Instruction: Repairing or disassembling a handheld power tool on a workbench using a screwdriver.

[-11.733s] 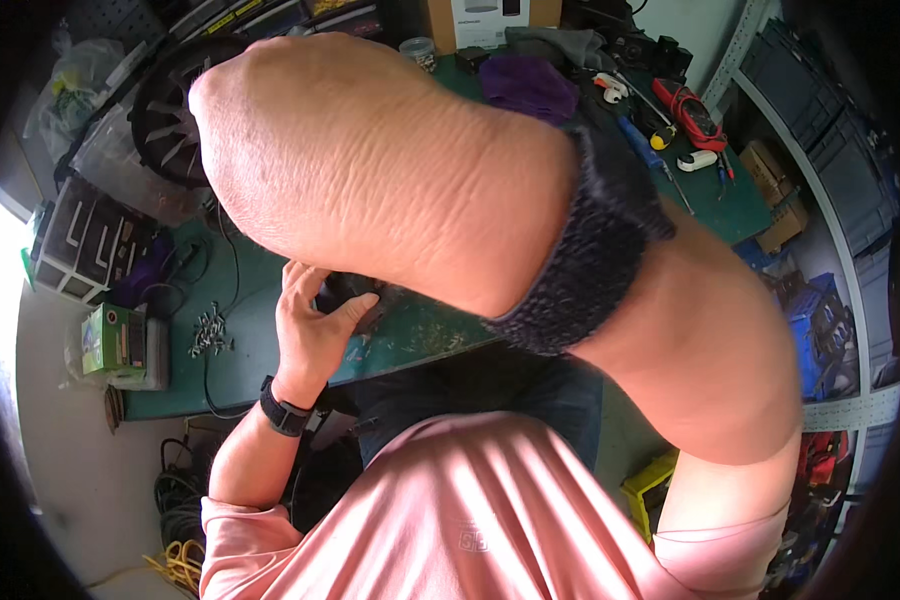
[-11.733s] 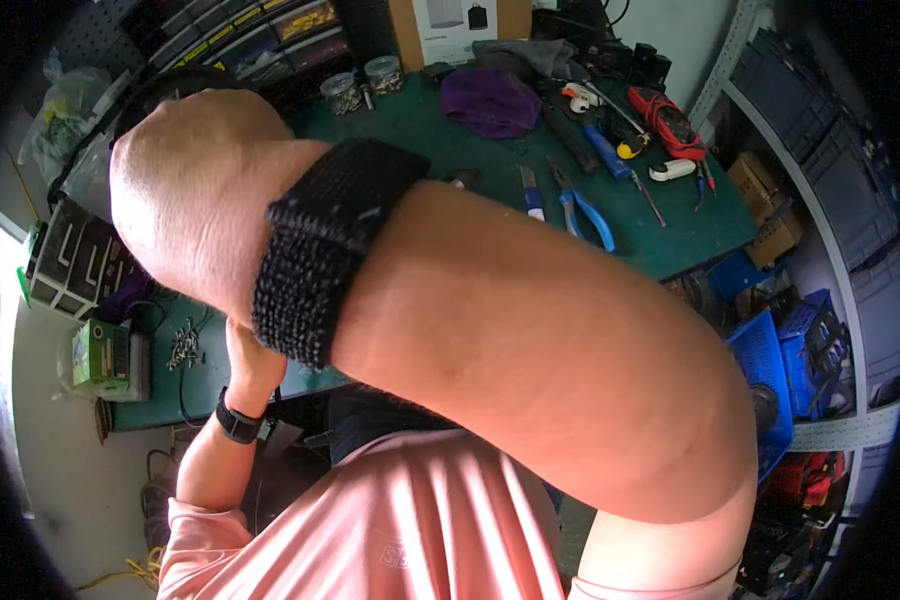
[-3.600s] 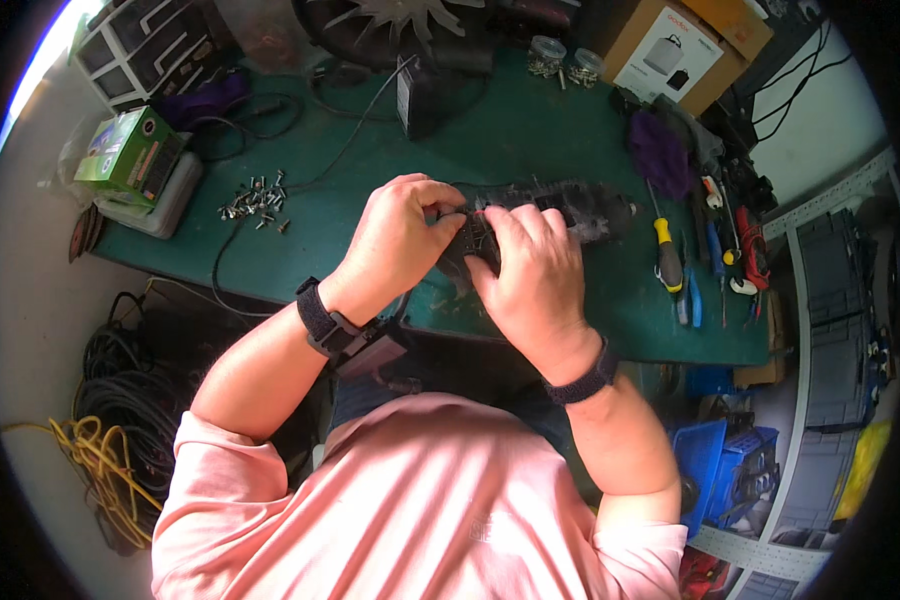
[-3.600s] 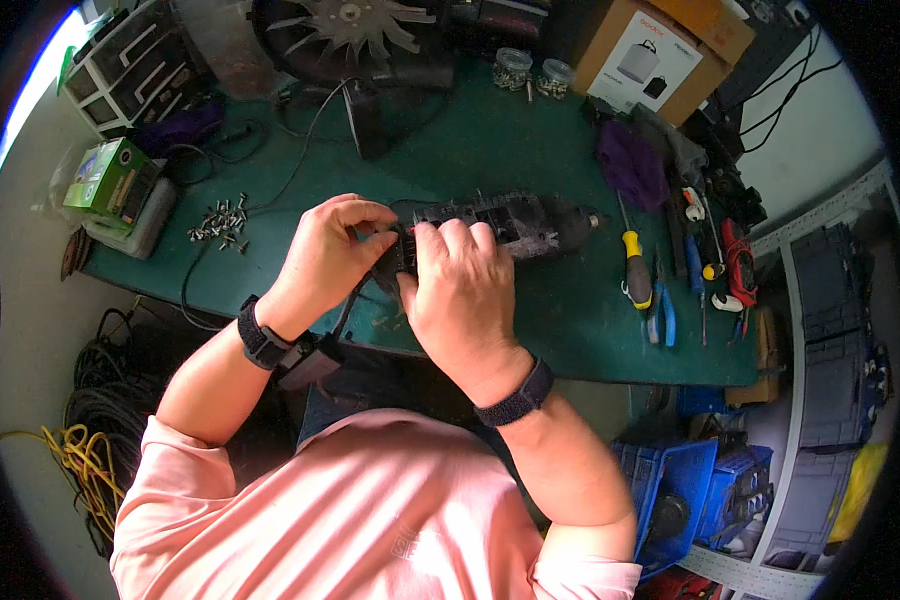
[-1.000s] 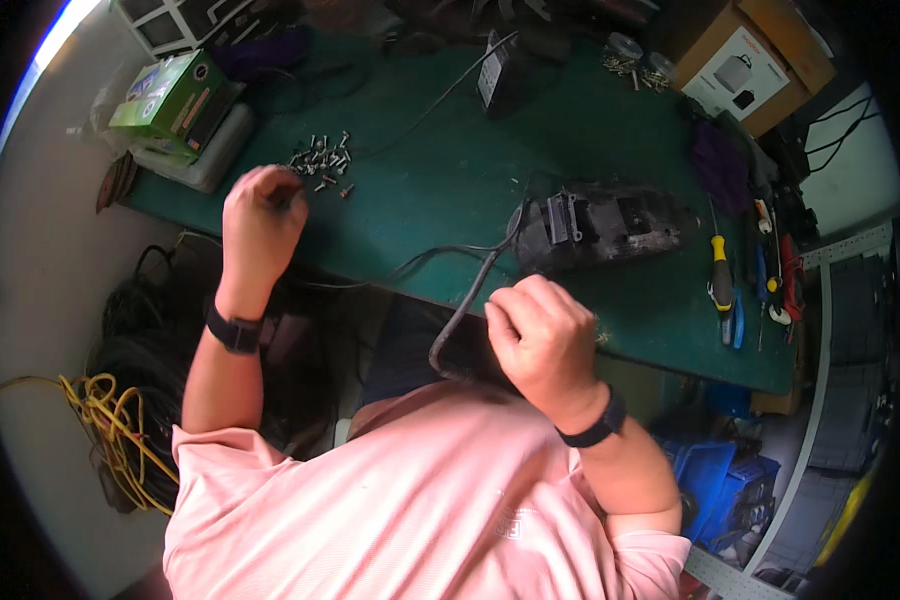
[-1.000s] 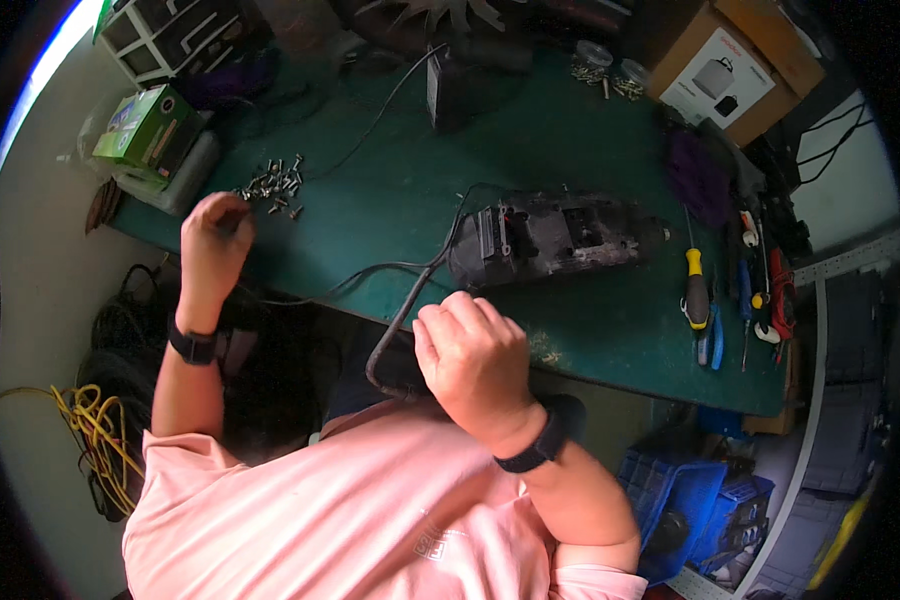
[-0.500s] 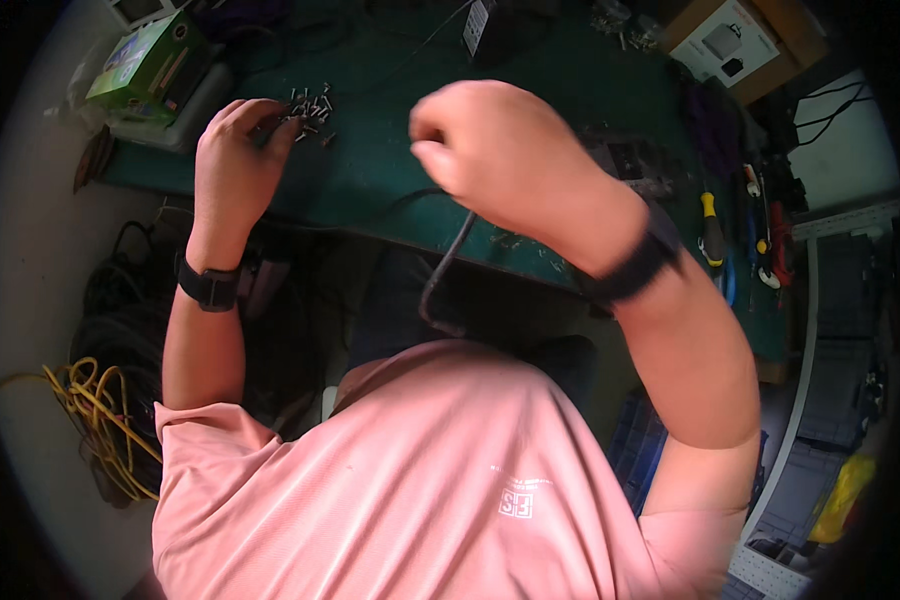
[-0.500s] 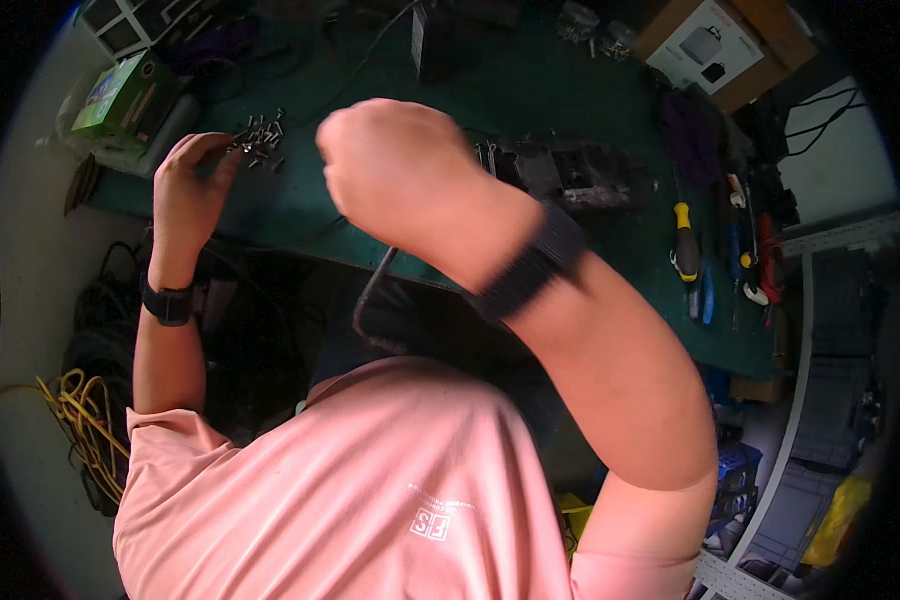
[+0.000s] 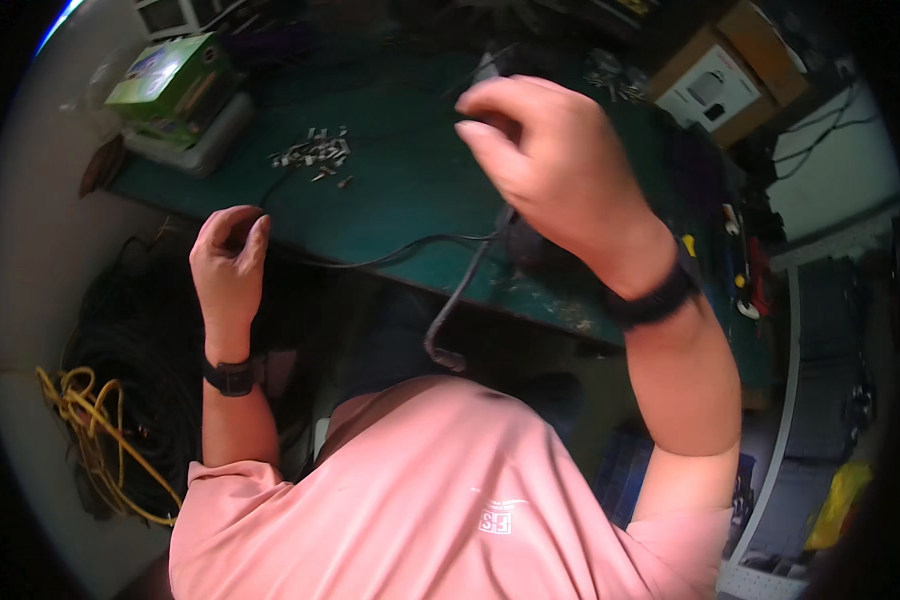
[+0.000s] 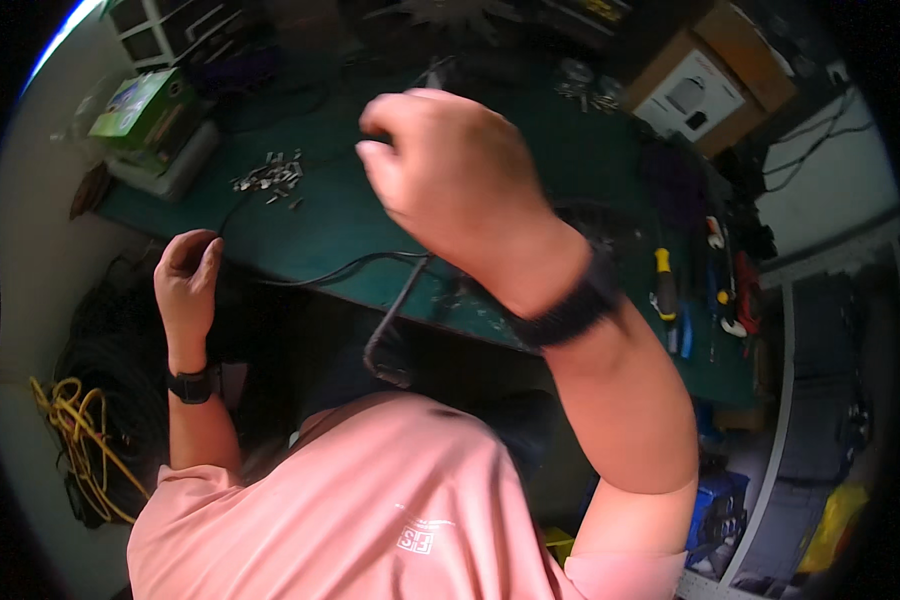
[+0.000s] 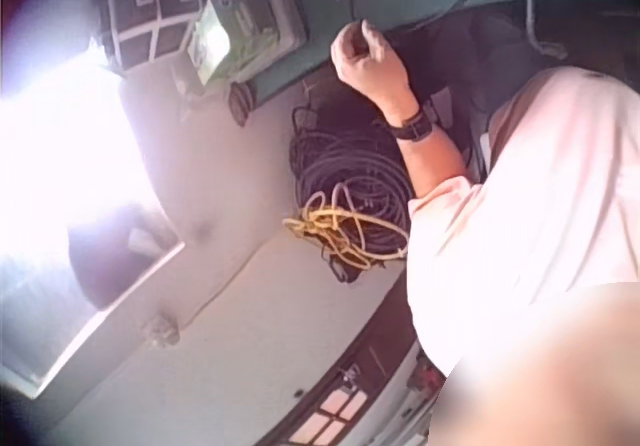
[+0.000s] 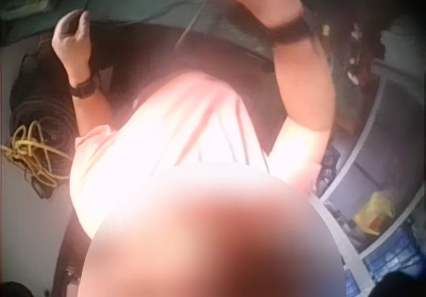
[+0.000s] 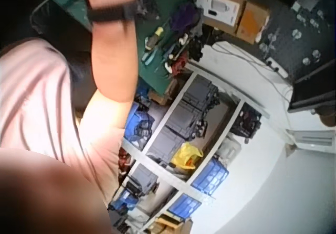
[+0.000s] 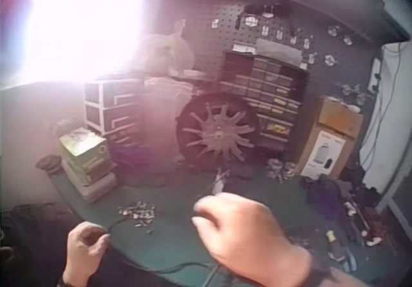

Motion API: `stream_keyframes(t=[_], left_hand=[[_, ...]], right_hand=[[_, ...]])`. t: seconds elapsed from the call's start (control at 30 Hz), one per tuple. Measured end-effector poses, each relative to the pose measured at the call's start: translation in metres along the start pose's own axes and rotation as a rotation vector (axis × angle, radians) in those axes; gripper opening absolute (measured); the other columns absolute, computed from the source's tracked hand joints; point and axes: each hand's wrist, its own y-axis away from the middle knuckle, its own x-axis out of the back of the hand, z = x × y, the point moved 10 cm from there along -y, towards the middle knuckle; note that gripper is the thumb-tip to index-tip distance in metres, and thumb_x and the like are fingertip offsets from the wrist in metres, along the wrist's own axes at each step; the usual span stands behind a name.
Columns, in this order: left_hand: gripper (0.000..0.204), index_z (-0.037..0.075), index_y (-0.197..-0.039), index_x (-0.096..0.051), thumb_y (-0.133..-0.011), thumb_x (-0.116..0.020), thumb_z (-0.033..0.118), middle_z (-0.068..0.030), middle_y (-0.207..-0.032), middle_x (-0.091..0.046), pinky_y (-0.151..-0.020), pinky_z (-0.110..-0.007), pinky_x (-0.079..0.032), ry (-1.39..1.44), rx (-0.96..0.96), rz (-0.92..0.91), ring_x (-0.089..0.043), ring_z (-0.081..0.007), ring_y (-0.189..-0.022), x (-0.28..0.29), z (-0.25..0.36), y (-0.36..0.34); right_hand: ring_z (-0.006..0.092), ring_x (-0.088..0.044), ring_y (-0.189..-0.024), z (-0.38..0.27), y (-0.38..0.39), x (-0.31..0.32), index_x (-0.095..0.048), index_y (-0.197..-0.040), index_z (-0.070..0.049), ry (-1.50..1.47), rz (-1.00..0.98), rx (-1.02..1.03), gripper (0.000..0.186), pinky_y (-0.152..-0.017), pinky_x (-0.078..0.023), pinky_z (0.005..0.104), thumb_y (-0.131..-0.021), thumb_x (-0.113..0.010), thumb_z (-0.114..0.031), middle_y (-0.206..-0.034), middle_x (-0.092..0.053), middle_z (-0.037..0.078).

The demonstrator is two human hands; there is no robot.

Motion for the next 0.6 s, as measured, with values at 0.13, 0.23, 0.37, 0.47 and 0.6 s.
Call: stream_keyframes(t=[0.13,0.23,0.37,0.47,0.6], left_hand=[[0.008,-0.002,-0.092,-0.065,-0.084,-0.068,-0.002,-0.0069,-0.085,-0.061,-0.066,-0.026,-0.047,-0.100,-0.189,0.113,-0.058,-0.0147,-0.072,-0.007,0.012,-0.007],[0.011,-0.002,-0.093,-0.065,-0.083,-0.069,0.000,-0.0110,-0.086,-0.062,-0.066,-0.028,-0.049,-0.221,-0.130,0.196,-0.061,-0.0198,-0.071,0.009,-0.009,-0.023],[0.019,-0.001,-0.098,-0.066,-0.080,-0.069,0.002,-0.0151,-0.092,-0.064,-0.073,-0.036,-0.051,-0.458,-0.178,0.124,-0.063,-0.0302,-0.082,0.022,-0.015,-0.043],[0.024,0.000,-0.102,-0.067,-0.079,-0.068,0.003,-0.0175,-0.095,-0.065,-0.078,-0.040,-0.051,-0.634,-0.316,-0.060,-0.062,-0.0367,-0.089,-0.010,0.001,-0.062],[0.027,0.000,-0.104,-0.066,-0.077,-0.067,0.003,-0.0181,-0.098,-0.065,-0.081,-0.040,-0.052,-0.663,-0.317,-0.345,-0.062,-0.0366,-0.091,-0.042,-0.005,-0.094]], right_hand=[[0.0176,-0.064,-0.074,0.042,0.073,0.068,-0.067,-0.095,0.003,-0.178,0.089,-0.307,0.012,-0.068,-0.050,0.0276,-0.084,-0.066,-0.001,-0.085,-0.066,0.012],[0.0133,-0.057,-0.070,0.050,0.133,0.096,-0.065,-0.094,0.002,-0.078,0.069,-0.428,0.011,-0.064,-0.045,0.0241,-0.083,-0.063,0.005,-0.082,-0.061,0.006],[0.0132,-0.053,-0.066,0.052,0.182,0.099,-0.065,-0.093,0.002,-0.101,-0.022,-0.548,0.015,-0.060,-0.042,0.0235,-0.078,-0.065,0.005,-0.079,-0.058,0.007],[0.0134,-0.053,-0.066,0.054,0.199,0.104,-0.065,-0.094,0.002,-0.124,0.017,-0.533,0.017,-0.059,-0.042,0.0232,-0.078,-0.065,0.006,-0.080,-0.059,0.008],[0.0120,-0.053,-0.066,0.056,0.225,0.114,-0.066,-0.095,0.002,-0.144,0.115,-0.571,0.018,-0.059,-0.042,0.0225,-0.077,-0.065,0.007,-0.080,-0.059,0.008]])
